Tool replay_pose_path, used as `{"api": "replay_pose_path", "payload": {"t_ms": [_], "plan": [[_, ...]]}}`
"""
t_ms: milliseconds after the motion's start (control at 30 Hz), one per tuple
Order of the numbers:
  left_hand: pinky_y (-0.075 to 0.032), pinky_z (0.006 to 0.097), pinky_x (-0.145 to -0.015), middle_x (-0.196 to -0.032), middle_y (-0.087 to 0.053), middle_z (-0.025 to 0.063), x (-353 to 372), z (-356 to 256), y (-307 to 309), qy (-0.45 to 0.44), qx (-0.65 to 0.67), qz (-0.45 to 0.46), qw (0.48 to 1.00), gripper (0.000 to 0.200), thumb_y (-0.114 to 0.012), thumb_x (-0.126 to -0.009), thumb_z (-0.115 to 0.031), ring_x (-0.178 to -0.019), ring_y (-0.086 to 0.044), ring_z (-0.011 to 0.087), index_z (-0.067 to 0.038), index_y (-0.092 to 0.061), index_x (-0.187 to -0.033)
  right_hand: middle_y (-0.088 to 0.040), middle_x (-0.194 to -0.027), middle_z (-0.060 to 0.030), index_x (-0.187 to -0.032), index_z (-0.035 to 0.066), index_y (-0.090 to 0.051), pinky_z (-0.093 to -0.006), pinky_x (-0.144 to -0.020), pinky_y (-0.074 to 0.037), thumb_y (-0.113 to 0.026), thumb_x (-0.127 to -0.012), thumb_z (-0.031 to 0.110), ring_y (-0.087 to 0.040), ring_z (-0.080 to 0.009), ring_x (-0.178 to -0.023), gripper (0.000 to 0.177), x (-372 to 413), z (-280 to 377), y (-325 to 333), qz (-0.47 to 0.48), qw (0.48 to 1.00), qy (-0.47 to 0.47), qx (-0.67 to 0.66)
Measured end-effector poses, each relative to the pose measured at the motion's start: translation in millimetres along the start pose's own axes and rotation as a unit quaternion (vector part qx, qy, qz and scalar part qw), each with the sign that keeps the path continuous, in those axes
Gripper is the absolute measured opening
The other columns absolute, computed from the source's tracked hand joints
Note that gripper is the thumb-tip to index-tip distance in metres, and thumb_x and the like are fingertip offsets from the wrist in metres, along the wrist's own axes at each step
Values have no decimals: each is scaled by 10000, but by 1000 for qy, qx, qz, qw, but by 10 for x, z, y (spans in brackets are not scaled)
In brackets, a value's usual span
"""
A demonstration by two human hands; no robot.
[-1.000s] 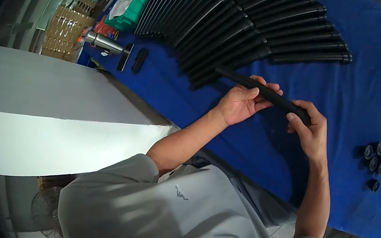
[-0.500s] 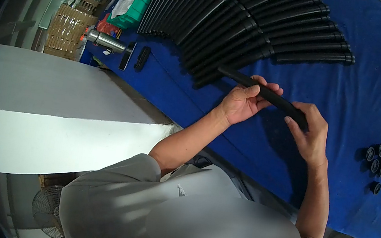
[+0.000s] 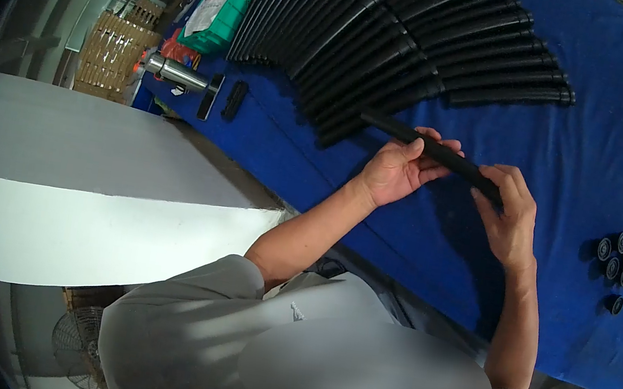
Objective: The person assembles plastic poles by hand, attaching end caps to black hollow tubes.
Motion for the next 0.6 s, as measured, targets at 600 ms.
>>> {"api": "replay_pose_path", "payload": {"t_ms": [600], "plan": [[-494,460,-1143,-1352,-640,186,10,3,-6,3,17,1,1000,219,-641,-1017,-164,-1328,-586,310,-108,-642,-1229,-634,-767,-27,-1144,-23,-664,-251,-617,-471,-726,-926,122,-622,-93,-692,269,11,-44,19,-5,1000,-7,-14]]}}
Point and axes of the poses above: each hand's wrist, its own x-axis away from the middle knuckle, its own y-axis out of the back of the hand, z = x × y, the point moved 6 cm from there along -x, towards the middle knuckle
